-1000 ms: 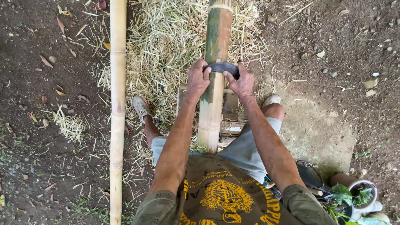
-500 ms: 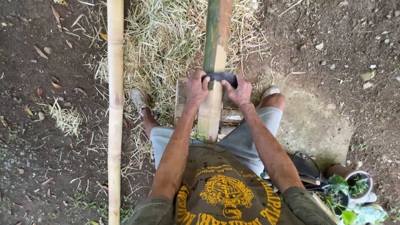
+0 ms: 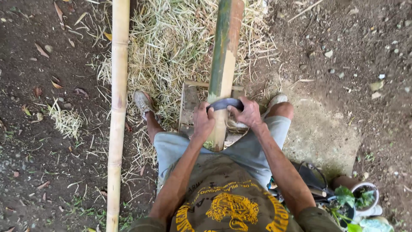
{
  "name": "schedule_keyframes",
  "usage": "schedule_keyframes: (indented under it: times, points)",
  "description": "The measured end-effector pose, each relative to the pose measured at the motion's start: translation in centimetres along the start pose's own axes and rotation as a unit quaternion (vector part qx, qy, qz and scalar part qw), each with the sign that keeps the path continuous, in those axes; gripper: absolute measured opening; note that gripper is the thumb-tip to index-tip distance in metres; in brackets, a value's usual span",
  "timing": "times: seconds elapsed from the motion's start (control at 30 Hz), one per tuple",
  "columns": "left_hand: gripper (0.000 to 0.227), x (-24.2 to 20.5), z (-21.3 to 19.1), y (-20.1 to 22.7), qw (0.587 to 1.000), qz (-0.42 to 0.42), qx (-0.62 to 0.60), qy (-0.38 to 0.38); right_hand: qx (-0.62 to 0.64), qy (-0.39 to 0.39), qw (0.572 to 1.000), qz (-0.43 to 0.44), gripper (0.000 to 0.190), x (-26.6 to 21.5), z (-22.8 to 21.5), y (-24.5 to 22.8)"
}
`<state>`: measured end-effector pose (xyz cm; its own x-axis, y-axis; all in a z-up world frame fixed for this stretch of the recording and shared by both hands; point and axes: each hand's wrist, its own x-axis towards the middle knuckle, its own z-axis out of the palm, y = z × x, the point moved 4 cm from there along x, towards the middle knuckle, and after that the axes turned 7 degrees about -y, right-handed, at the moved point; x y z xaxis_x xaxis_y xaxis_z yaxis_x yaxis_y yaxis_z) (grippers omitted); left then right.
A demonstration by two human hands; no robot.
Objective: Shave or plane the outer surface of a bamboo stalk using a curved blade.
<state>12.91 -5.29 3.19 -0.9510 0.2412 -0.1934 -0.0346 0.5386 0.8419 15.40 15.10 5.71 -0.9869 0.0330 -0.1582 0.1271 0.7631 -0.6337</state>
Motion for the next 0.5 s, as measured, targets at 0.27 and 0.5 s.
schedule_keyframes:
  times: [0.27, 0.5]
  points:
    - [0.010, 13.8, 2.4, 0.2, 0.999, 0.051, 0.002, 0.010, -0.083, 0.026, 0.994, 0.060, 0.047, 10.1, -4.0, 2.2]
    - [0.010, 22.3, 1.8, 2.8, 0.992, 0.112, 0.040, 0.031, -0.107, 0.097, 0.982, 0.124, 0.055, 16.2, -5.2, 4.1]
